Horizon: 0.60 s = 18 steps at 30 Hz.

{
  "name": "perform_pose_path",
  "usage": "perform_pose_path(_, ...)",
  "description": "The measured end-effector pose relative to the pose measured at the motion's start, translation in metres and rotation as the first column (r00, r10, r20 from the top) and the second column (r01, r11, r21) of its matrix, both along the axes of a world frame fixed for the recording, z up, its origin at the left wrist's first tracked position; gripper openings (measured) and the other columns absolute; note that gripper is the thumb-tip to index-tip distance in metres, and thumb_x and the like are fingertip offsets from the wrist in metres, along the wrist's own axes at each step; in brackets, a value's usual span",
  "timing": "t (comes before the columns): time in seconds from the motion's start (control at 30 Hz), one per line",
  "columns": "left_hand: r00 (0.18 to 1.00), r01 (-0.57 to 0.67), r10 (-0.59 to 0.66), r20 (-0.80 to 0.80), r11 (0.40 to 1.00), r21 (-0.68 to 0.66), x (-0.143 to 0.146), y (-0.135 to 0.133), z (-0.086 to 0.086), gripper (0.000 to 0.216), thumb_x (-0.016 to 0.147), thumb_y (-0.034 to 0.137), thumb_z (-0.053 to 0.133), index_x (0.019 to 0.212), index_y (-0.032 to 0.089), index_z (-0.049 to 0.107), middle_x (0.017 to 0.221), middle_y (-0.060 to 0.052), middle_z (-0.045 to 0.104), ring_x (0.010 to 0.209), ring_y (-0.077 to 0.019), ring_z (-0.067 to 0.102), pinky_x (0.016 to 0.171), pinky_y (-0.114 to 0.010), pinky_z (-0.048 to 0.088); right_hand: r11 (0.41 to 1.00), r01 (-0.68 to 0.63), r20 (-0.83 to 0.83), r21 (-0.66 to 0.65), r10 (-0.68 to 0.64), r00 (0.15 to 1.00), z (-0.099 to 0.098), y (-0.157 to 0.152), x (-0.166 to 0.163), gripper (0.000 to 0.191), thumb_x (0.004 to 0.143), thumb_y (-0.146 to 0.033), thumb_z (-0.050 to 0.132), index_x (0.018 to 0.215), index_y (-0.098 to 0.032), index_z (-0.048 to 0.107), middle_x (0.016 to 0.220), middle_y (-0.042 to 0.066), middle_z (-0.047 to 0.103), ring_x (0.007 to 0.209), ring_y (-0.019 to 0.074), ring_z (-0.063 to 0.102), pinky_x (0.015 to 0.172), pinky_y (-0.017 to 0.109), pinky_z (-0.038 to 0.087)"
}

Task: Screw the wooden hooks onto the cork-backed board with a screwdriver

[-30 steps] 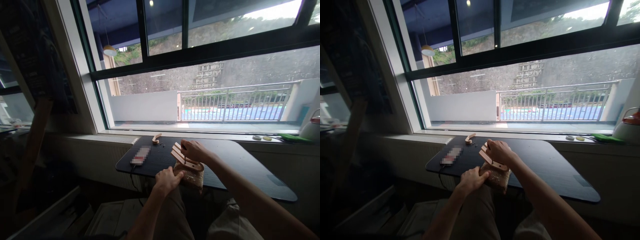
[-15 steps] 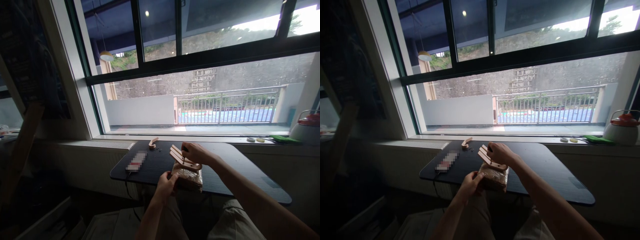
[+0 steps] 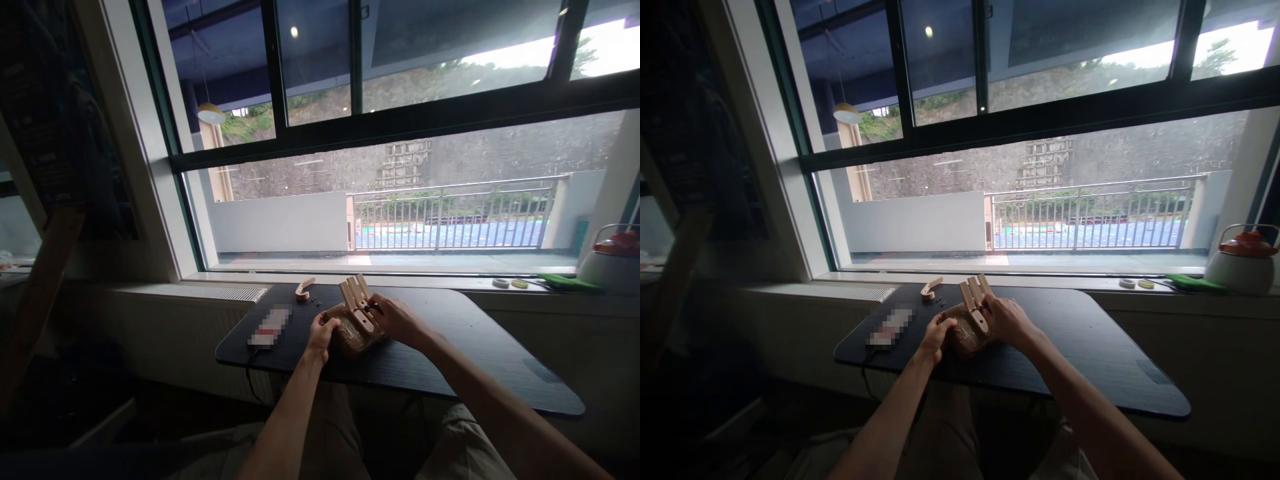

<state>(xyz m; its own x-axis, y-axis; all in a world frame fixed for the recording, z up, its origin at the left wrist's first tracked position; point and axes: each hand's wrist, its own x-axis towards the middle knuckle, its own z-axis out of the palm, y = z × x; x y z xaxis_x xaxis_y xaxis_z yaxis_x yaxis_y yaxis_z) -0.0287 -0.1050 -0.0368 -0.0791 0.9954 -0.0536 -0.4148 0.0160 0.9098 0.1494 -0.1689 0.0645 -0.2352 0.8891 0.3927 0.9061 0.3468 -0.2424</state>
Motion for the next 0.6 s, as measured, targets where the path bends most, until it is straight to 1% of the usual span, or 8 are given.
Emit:
perform_pose_path(0.07,1.000,0.013,-0.013,0.024,1.000,0.008,0.002,0.006,-0.002,0.027,0.074,0.016,0.068,0.099,0.013,0.057,0.078,-0.002,0.065,0.065,-0.0107,0.061,0.064,-0.023,0.051,1.000,0.008,-0.019,0.015,-0.008,1.000,-0.009,-0.002,-0.001,0.021,0.087,-0.027,0.043,0.099,-0.018,0.057,0.077,0.005,0.067,0.071,0.0176,0.059,0.059,0.025,0.031)
perform_pose_path(0.13,0.999,0.046,-0.046,0.025,0.999,-0.006,0.006,0.011,-0.003,0.022,0.083,0.023,0.061,0.101,0.012,0.057,0.088,-0.004,0.064,0.073,-0.0125,0.062,0.068,-0.027,0.052,0.999,0.018,-0.043,0.031,-0.017,0.999,-0.017,-0.003,-0.002,0.022,0.087,-0.026,0.042,0.101,-0.018,0.057,0.083,0.007,0.067,0.078,0.0192,0.060,0.061,0.025,0.033)
perform_pose_path(0.2,0.996,0.087,-0.086,0.012,0.996,-0.029,0.010,0.016,-0.002,0.025,0.088,0.029,0.055,0.106,0.012,0.056,0.100,-0.006,0.061,0.082,-0.0149,0.061,0.072,-0.032,0.053,0.999,0.028,-0.067,0.044,-0.025,0.997,-0.023,-0.003,-0.001,0.022,0.087,-0.024,0.042,0.102,-0.017,0.056,0.089,0.008,0.067,0.081,0.0200,0.060,0.063,0.026,0.034)
perform_pose_path(0.27,0.994,0.113,-0.113,-0.001,0.993,-0.036,0.012,0.020,0.001,0.026,0.090,0.030,0.052,0.108,0.013,0.055,0.103,-0.007,0.059,0.086,-0.0158,0.060,0.073,-0.034,0.053,0.998,0.037,-0.088,0.053,-0.032,0.996,-0.024,-0.002,0.001,0.023,0.086,-0.024,0.042,0.102,-0.017,0.057,0.091,0.009,0.067,0.082,0.0205,0.061,0.063,0.026,0.035)
perform_pose_path(0.37,0.994,0.106,-0.106,0.001,0.994,0.028,0.010,0.023,0.010,0.029,0.079,0.024,0.065,0.106,0.015,0.056,0.094,-0.004,0.063,0.077,-0.0144,0.061,0.069,-0.030,0.052,0.997,0.044,-0.120,0.064,-0.036,0.992,-0.024,-0.004,0.006,0.023,0.086,-0.026,0.043,0.102,-0.018,0.058,0.089,0.008,0.068,0.080,0.0214,0.062,0.063,0.027,0.036)
perform_pose_path(0.47,0.996,0.085,-0.089,0.017,0.982,0.167,0.002,0.020,0.019,0.048,0.059,0.013,0.077,0.103,0.020,0.058,0.087,-0.001,0.066,0.075,-0.0136,0.062,0.071,-0.026,0.050,0.995,0.056,-0.171,0.082,-0.042,0.984,-0.028,-0.011,0.007,0.024,0.087,-0.028,0.042,0.104,-0.020,0.056,0.090,0.006,0.069,0.080,0.0216,0.063,0.065,0.028,0.038)
perform_pose_path(0.53,0.995,0.090,-0.097,0.015,0.965,0.247,-0.004,0.016,0.022,0.048,0.055,0.013,0.078,0.099,0.019,0.060,0.089,-0.001,0.067,0.079,-0.0145,0.063,0.075,-0.025,0.049,0.993,0.074,-0.211,0.091,-0.053,0.976,-0.036,-0.017,0.006,0.025,0.089,-0.029,0.038,0.105,-0.021,0.054,0.091,0.005,0.069,0.080,0.0209,0.063,0.065,0.028,0.040)
perform_pose_path(0.6,0.993,0.110,-0.114,-0.002,0.949,0.296,-0.007,0.012,0.022,0.042,0.056,0.018,0.077,0.095,0.017,0.062,0.092,-0.004,0.068,0.083,-0.0170,0.063,0.077,-0.027,0.049,0.991,0.095,-0.261,0.094,-0.068,0.963,-0.049,-0.024,0.003,0.027,0.090,-0.032,0.034,0.107,-0.021,0.053,0.090,0.005,0.069,0.079,0.0207,0.064,0.064,0.028,0.041)
